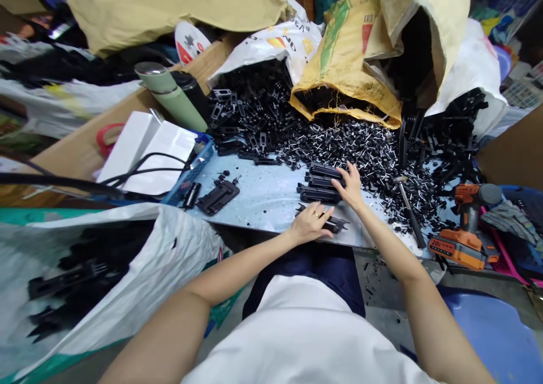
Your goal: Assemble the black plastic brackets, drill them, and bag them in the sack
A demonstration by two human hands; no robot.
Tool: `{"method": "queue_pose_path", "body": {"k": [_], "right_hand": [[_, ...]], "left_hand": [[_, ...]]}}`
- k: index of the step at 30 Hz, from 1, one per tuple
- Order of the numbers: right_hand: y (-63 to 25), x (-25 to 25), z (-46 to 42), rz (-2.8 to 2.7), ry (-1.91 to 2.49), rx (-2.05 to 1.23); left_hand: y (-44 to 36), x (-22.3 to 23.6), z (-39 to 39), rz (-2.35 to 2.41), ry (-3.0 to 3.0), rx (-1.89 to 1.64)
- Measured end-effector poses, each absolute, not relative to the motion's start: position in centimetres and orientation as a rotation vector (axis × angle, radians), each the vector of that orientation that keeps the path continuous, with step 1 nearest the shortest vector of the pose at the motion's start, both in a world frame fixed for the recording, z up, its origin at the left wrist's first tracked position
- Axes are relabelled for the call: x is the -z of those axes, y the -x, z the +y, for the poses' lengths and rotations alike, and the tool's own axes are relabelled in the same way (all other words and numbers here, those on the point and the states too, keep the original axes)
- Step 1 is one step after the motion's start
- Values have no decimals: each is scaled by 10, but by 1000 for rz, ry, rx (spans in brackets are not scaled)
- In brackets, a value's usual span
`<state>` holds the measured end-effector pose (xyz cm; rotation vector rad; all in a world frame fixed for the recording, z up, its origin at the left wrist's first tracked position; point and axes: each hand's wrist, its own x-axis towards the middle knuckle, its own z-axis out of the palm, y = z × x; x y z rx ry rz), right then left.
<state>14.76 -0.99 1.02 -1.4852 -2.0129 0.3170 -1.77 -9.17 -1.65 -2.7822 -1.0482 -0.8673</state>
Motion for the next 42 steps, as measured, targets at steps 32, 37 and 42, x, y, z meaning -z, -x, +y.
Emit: {"method": "queue_pose_path", "body": {"k": [32, 37, 42], "right_hand": [[-146, -91, 288, -2448, 2004, 342], [-152, -82, 304, -2575, 1856, 515], [-149, -94, 285, -2773, 1531, 633]], "left_hand": [[113, -23, 66, -2223, 2251, 652], [125, -36, 132, -2601, 1889, 452], [106, -39, 163, -2791, 1845, 326]]}}
